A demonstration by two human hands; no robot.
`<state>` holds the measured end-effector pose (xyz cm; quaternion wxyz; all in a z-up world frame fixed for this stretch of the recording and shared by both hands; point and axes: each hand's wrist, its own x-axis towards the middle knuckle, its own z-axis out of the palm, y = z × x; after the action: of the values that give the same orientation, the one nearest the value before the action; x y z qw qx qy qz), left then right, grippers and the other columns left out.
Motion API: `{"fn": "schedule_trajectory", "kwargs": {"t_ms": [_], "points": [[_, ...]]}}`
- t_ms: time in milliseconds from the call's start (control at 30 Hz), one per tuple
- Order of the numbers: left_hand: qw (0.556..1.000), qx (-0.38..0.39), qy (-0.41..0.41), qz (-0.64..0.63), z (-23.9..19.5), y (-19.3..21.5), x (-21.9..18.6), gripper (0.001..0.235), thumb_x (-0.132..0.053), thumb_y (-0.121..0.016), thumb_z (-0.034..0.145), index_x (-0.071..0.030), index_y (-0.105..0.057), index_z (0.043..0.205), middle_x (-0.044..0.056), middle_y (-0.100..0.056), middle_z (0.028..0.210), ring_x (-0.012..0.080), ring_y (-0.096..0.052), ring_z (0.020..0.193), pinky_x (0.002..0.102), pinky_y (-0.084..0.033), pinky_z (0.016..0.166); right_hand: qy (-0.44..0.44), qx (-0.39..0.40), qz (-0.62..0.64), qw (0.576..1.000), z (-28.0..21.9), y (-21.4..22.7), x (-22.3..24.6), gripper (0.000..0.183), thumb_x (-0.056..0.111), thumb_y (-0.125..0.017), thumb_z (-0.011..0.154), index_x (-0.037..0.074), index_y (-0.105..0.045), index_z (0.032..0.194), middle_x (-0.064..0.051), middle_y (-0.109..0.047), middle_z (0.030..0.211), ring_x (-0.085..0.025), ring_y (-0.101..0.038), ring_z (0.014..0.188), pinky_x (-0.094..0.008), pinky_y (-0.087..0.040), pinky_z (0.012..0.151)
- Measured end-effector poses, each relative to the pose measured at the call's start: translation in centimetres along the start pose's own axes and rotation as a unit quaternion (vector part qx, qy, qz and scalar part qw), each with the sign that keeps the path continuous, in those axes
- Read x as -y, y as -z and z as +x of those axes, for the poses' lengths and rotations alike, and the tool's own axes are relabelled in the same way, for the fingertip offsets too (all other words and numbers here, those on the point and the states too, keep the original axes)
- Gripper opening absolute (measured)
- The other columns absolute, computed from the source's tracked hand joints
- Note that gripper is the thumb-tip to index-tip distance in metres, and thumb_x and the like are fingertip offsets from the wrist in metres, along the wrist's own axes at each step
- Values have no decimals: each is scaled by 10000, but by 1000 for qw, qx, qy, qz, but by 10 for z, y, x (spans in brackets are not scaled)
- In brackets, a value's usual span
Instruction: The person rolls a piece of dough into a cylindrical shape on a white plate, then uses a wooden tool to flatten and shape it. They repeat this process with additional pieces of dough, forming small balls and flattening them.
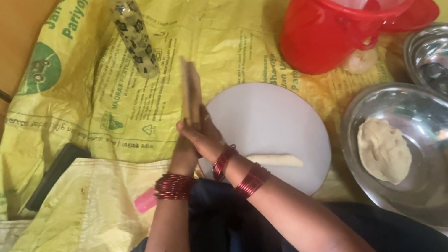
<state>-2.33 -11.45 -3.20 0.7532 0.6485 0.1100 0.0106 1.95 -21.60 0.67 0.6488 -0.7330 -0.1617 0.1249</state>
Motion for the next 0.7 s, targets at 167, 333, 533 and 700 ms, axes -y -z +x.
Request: {"fn": "schedule_trajectory", "kwargs": {"t_ms": [167,333,533,700], "points": [[998,56,26,-21,-4,17,2,517,-312,-460,1049,39,-500,1427,200,-628,1052,244,-629,843,359,-537,699,-217,19,288,933,-8,14,-1,1007,287,-769,788,150,-172,1588,-183,-482,1418,-338,-547,1260,-623,-533,951],[987,71,122,74,-5,16,-11,699,-330,-461,1010,-165,-230,1648,203,-625,1094,265,-615,822,401,-535,717,-255,59,369,892,-22,32,-10,834,331,-652,861,233,-259,1590,-113,-591,1251,-313,-613,1093,-617,-528,864],[997,47,-14,65,-11,9,-34,625,-340,-479,1056,-7,-353,1570,132,-698,1058,170,-687,931,294,-564,823,-187,128,502,834,-23,50,-29,610,177,-663,981,-6,-406,1504,-186,-616,1361,-372,-660,1189,-637,-522,1036],[990,-110,14,85,-30,17,-76,643,-303,-462,1036,-103,-308,1627,151,-635,1024,283,-605,796,365,-539,772,-143,132,481,855,-35,78,-24,561,248,-641,938,115,-451,1449,-142,-627,1355,-307,-688,1097,-591,-560,935]]}}
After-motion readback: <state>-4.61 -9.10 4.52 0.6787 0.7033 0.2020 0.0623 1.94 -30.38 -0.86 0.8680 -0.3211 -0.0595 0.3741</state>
